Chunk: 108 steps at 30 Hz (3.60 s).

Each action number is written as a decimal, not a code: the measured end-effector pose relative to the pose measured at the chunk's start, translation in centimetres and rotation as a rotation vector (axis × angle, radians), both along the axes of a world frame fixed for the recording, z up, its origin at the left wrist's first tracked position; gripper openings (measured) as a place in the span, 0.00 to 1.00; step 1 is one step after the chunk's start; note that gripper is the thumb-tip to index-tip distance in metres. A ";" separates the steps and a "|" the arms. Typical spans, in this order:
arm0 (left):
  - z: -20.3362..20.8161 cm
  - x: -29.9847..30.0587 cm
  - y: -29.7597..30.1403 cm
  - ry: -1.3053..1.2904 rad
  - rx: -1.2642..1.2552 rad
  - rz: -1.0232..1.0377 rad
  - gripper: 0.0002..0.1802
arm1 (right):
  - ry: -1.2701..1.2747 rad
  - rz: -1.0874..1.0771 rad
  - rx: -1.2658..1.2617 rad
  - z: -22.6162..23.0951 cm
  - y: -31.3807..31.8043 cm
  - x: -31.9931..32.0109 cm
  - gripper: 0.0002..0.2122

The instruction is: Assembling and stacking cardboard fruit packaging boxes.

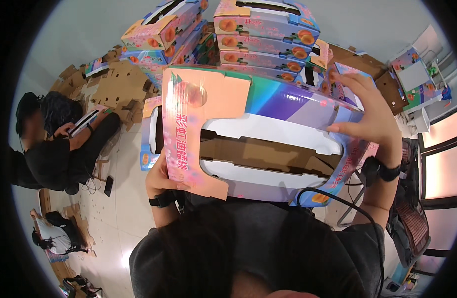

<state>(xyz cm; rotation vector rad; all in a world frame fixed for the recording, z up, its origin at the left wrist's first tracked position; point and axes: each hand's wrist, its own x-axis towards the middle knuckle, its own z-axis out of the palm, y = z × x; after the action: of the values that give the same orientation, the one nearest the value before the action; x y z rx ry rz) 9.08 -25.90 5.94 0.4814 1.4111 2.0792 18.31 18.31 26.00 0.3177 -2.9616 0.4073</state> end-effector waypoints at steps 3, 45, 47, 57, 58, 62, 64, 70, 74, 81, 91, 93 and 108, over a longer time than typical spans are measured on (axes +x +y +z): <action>-0.3 0.0 -0.1 0.041 -0.011 0.016 0.60 | 0.360 -0.060 0.140 0.4 -2.3 0.9 0.39; -2.6 -3.4 4.2 -0.251 0.297 0.346 0.31 | 0.459 -0.388 -2.088 -13.3 0.6 3.8 0.30; -2.6 -3.1 4.3 -0.266 0.327 0.285 0.31 | 0.539 -0.293 -2.213 -13.3 0.3 2.4 0.29; -5.9 -0.7 3.9 -0.123 0.135 0.268 0.31 | 0.501 -0.452 -2.382 -15.1 -5.3 -1.2 0.33; -6.9 -0.5 3.9 -0.153 0.206 0.274 0.30 | 0.371 -0.430 -2.295 -15.5 -6.1 -1.0 0.33; -6.2 0.4 5.7 0.149 0.078 0.424 0.23 | 0.155 -0.445 -1.945 -17.0 -11.4 0.1 0.32; -8.1 0.1 4.5 0.170 -0.045 0.408 0.24 | 0.022 -0.389 -1.771 -17.4 -12.7 0.5 0.31; -5.8 1.4 3.9 0.188 -0.407 0.221 0.39 | 0.012 -0.471 -1.919 -17.2 -11.6 -0.1 0.34; -1.9 0.8 7.5 0.223 0.110 0.225 0.51 | 0.310 -0.448 -1.858 -17.4 -10.3 -0.2 0.30; -2.1 -2.3 6.6 0.369 0.095 0.510 0.54 | 0.750 -0.422 -1.793 -13.8 0.7 2.4 0.22; 4.7 -1.6 13.0 0.753 0.003 -0.073 0.74 | 1.021 -0.391 -1.513 -23.2 16.3 2.7 0.19; 4.7 -0.5 14.1 0.769 -0.025 -0.160 0.75 | 0.673 -0.011 -1.853 -25.5 18.0 1.1 0.27; 0.9 -0.1 15.1 -0.068 0.218 -0.027 0.59 | 0.261 -0.443 -1.686 -13.6 2.2 1.3 0.23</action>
<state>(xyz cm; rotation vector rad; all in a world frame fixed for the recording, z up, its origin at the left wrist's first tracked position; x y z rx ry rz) 8.96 -10.78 6.88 0.5082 1.1397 2.2172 19.58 20.50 12.38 -0.4275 -1.4589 2.1304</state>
